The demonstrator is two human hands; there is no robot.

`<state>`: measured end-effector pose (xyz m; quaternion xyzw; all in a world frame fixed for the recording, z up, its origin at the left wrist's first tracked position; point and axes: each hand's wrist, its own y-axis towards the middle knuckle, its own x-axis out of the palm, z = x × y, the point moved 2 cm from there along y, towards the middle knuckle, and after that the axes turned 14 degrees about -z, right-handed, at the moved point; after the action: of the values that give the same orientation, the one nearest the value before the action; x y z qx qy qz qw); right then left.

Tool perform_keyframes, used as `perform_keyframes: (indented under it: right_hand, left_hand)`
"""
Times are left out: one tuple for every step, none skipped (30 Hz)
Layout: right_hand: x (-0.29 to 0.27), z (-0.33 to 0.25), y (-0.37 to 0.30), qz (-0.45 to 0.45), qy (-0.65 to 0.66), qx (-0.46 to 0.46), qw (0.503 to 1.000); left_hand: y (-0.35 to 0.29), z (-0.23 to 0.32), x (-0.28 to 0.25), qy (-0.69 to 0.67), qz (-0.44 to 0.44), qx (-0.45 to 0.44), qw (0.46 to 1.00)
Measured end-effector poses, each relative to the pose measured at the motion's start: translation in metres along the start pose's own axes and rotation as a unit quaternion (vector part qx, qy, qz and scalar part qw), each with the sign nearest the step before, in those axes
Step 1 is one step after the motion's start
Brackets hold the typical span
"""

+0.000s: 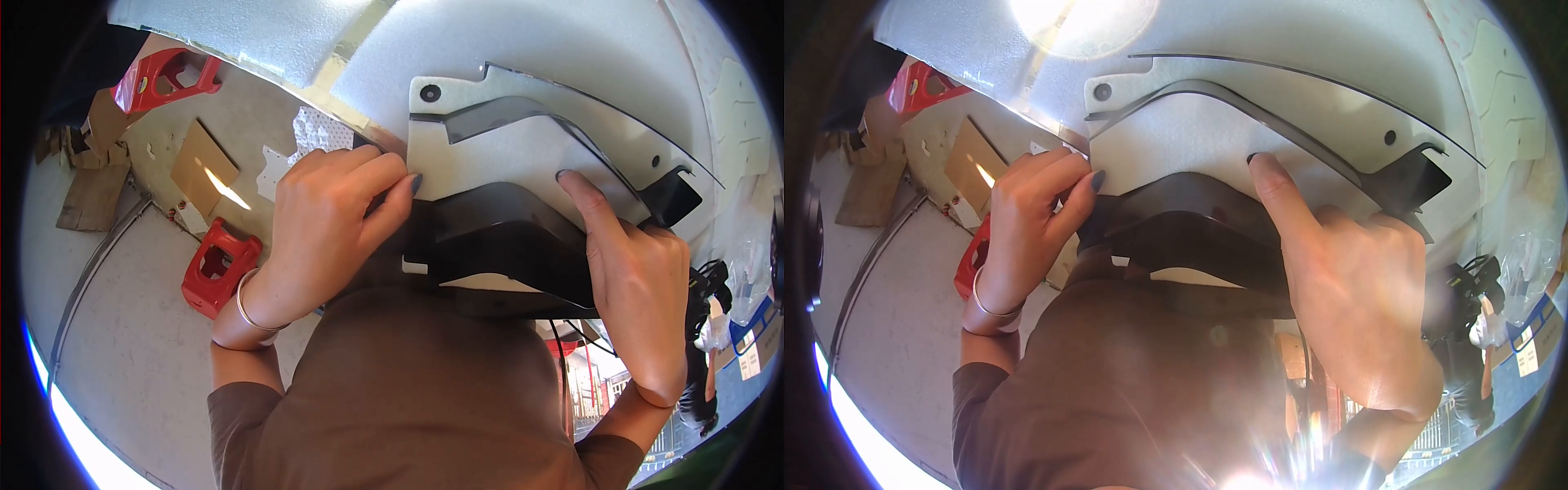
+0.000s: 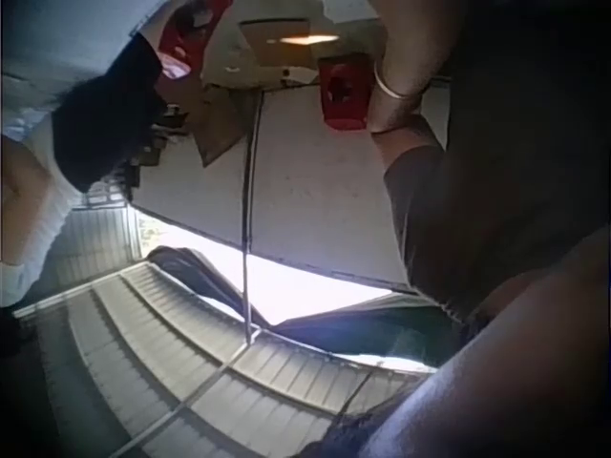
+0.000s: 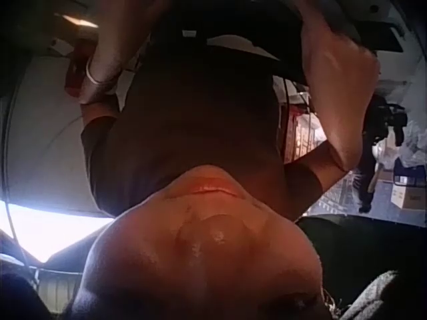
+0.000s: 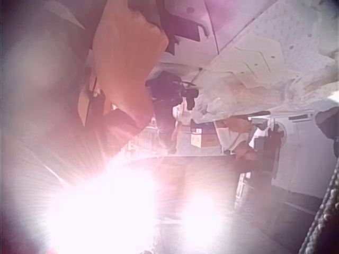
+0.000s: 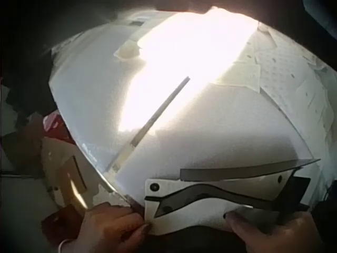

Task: Assembling white foam inserts into black plastic components at a factory workstation.

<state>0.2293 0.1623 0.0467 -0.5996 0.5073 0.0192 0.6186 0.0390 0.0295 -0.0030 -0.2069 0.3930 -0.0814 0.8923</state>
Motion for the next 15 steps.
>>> perform_keyframes:
  right_hand:
    - [0.0001, -0.0001, 0.0001, -0.003, -0.002, 0.001, 1.0]
    - [0.0004, -0.0001, 0.0002, -0.003, -0.002, 0.001, 1.0]
    - [0.0007, -0.0002, 0.0003, -0.001, -0.004, 0.001, 1.0]
    - [0.0005, -0.0001, 0.0, 0.001, -0.005, 0.002, 1.0]
    - [0.0002, 0.0, -0.0002, 0.0, -0.004, 0.003, 1.0]
    - [-0.0004, -0.0001, -0.0004, 0.001, -0.004, 0.002, 1.0]
    - [-0.0006, -0.0004, -0.0001, 0.001, -0.005, -0.001, 1.0]
    - [-0.0004, -0.0005, 0.0003, 0.001, -0.004, -0.001, 1.0]
    - [-0.0003, -0.0007, 0.0005, 0.005, -0.006, -0.001, 1.0]
    - [0.0001, -0.0005, 0.0004, 0.009, -0.008, -0.002, 1.0]
    - [0.0006, 0.0, 0.0003, 0.008, -0.008, -0.001, 1.0]
    - [0.0011, 0.0007, 0.0, 0.009, -0.009, 0.0, 1.0]
    - [0.0014, 0.0009, 0.0, 0.01, -0.01, 0.0, 1.0]
    - [0.0021, 0.0012, -0.0003, 0.011, -0.009, 0.0, 1.0]
    - [0.0026, 0.0018, -0.0006, 0.016, 0.004, -0.005, 1.0]
  left_hand:
    - [0.0, 0.0, -0.0002, 0.002, -0.002, -0.001, 1.0]
    - [-0.0001, 0.0, -0.0001, 0.001, -0.003, -0.001, 1.0]
    - [-0.0003, 0.0002, 0.0001, 0.008, -0.002, -0.002, 1.0]
    - [-0.0002, 0.001, -0.0003, 0.016, -0.002, -0.003, 1.0]
    - [-0.0001, 0.0019, -0.0005, 0.015, -0.003, -0.002, 1.0]
    - [0.0, 0.0029, -0.0008, 0.032, -0.002, -0.003, 0.999]
    - [-0.0001, 0.0034, -0.0011, 0.05, 0.0, -0.005, 0.999]
    - [-0.0001, 0.004, -0.0017, 0.049, 0.0, -0.005, 0.999]
    - [0.0001, 0.0049, -0.0026, 0.067, -0.002, -0.004, 0.998]
    - [0.0004, 0.006, -0.0031, 0.084, -0.003, -0.002, 0.996]
    - [0.001, 0.0065, -0.0039, 0.084, -0.004, -0.002, 0.996]
    - [0.0018, 0.0068, -0.0045, 0.088, -0.013, 0.0, 0.996]
    - [0.0022, 0.0065, -0.0049, 0.093, -0.023, 0.003, 0.995]
    - [0.0024, 0.0062, -0.0047, 0.094, -0.023, 0.002, 0.995]
    - [0.0027, 0.006, -0.0045, 0.089, -0.023, 0.007, 0.996]
